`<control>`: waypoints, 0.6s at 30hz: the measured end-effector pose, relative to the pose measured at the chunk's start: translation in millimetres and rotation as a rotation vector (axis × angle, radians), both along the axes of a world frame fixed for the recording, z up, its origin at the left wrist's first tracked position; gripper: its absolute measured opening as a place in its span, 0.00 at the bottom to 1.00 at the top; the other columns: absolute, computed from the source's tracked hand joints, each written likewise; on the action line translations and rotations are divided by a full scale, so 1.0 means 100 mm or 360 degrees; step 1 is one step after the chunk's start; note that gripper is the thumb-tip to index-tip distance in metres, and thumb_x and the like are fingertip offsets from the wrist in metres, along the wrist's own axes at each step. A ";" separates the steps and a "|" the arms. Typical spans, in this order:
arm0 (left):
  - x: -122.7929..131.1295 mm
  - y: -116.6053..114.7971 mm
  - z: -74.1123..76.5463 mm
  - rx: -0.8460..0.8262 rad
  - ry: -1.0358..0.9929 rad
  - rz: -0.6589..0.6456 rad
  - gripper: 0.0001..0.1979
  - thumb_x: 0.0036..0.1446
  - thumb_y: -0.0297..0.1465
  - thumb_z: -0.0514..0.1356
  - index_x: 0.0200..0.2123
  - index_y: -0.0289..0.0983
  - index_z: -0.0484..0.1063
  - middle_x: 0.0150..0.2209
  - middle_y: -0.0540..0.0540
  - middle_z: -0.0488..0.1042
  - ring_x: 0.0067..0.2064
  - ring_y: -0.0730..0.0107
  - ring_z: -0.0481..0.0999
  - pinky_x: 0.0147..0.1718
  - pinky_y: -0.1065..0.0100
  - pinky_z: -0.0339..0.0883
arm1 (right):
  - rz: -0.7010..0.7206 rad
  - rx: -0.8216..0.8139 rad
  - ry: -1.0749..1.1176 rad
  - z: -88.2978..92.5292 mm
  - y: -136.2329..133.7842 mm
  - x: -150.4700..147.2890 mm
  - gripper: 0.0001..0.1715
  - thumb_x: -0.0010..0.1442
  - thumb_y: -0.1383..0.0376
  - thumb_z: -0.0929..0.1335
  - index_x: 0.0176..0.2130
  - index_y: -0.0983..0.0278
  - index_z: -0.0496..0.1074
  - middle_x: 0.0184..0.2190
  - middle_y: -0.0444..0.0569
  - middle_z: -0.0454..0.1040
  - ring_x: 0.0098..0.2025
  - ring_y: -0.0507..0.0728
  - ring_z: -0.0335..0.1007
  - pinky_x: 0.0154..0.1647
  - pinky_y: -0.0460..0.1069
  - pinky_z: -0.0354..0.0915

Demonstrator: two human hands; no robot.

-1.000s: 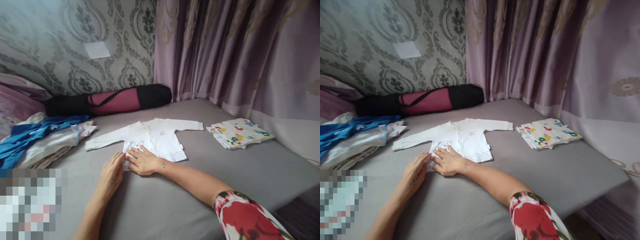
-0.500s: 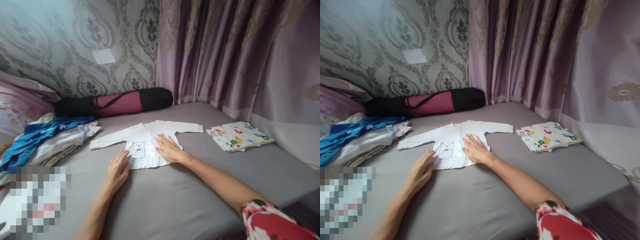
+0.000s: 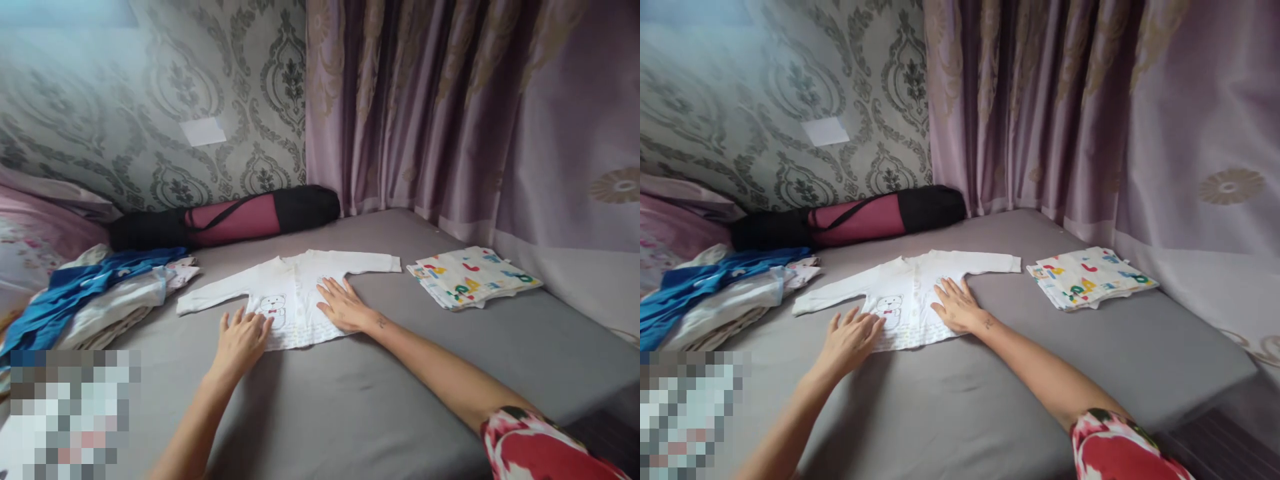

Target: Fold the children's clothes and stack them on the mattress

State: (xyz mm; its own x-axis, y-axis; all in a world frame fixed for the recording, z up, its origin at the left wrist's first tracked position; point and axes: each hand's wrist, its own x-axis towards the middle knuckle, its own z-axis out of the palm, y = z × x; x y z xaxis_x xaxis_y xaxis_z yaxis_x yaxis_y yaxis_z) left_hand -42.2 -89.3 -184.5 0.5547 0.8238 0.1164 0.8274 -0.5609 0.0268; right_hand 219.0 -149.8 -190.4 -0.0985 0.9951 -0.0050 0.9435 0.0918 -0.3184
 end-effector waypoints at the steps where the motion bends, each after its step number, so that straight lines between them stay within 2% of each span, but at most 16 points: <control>1: 0.13 0.00 0.03 0.0026 -0.0026 0.0007 0.18 0.66 0.37 0.47 0.45 0.39 0.75 0.50 0.39 0.77 0.62 0.46 0.65 0.60 0.39 0.51 | 0.0005 0.0043 0.0004 0.02 0.02 -0.04 0.37 0.70 0.52 0.52 0.68 0.70 0.52 0.70 0.61 0.44 0.72 0.63 0.33 0.69 0.63 0.31; 3: 0.41 -0.02 0.02 0.0069 -0.0152 -0.0027 0.19 0.66 0.34 0.45 0.52 0.37 0.71 0.55 0.37 0.73 0.62 0.52 0.65 0.59 0.46 0.56 | 0.0022 0.0120 -0.0002 0.02 0.05 -0.13 0.35 0.70 0.54 0.53 0.67 0.70 0.53 0.70 0.61 0.44 0.72 0.63 0.33 0.69 0.63 0.32; 7: 0.79 -0.09 -0.20 0.0073 -0.0250 -0.0133 0.24 0.66 0.32 0.44 0.62 0.32 0.62 0.64 0.35 0.61 0.67 0.53 0.56 0.63 0.48 0.52 | -0.0010 0.0147 -0.0011 -0.06 0.06 -0.24 0.32 0.69 0.58 0.54 0.67 0.68 0.53 0.70 0.60 0.45 0.71 0.63 0.35 0.69 0.64 0.33; 10: 0.84 -0.12 -0.37 -0.0039 -0.0145 -0.0129 0.28 0.67 0.38 0.44 0.65 0.30 0.58 0.66 0.36 0.56 0.69 0.51 0.52 0.64 0.47 0.48 | -0.0019 0.0114 0.0014 -0.12 0.05 -0.21 0.32 0.69 0.58 0.54 0.67 0.68 0.53 0.70 0.60 0.46 0.71 0.64 0.36 0.68 0.66 0.32; 14: 0.80 -0.12 -0.44 -0.0086 -0.0070 -0.0106 0.30 0.67 0.41 0.43 0.66 0.30 0.55 0.67 0.37 0.54 0.69 0.51 0.50 0.65 0.47 0.46 | 0.0061 -0.0074 0.0134 -0.06 0.12 -0.09 0.32 0.68 0.59 0.55 0.67 0.67 0.53 0.70 0.61 0.44 0.71 0.65 0.35 0.67 0.68 0.33; 16: 0.79 -0.12 -0.44 -0.0072 -0.0072 -0.0113 0.30 0.67 0.41 0.43 0.66 0.30 0.55 0.67 0.36 0.54 0.69 0.51 0.50 0.65 0.47 0.46 | 0.0128 -0.0185 0.0236 0.01 0.20 0.02 0.31 0.67 0.60 0.57 0.66 0.66 0.58 0.69 0.60 0.49 0.71 0.64 0.40 0.68 0.67 0.38; 18: 0.79 -0.11 -0.44 -0.0053 -0.0073 -0.0119 0.30 0.67 0.41 0.43 0.66 0.31 0.55 0.67 0.37 0.53 0.69 0.51 0.50 0.65 0.47 0.46 | 0.0183 -0.0223 0.0382 0.08 0.29 0.18 0.28 0.65 0.61 0.59 0.62 0.66 0.64 0.65 0.59 0.58 0.68 0.62 0.51 0.67 0.61 0.47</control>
State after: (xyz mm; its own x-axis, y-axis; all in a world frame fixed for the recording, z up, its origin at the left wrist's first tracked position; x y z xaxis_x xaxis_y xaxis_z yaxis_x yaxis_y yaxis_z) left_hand 36.9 -100.8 -228.6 0.6096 0.7842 0.1162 0.7808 -0.6193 0.0833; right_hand 237.5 -120.8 -182.5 -0.2257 0.9686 -0.1046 0.8257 0.1332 -0.5482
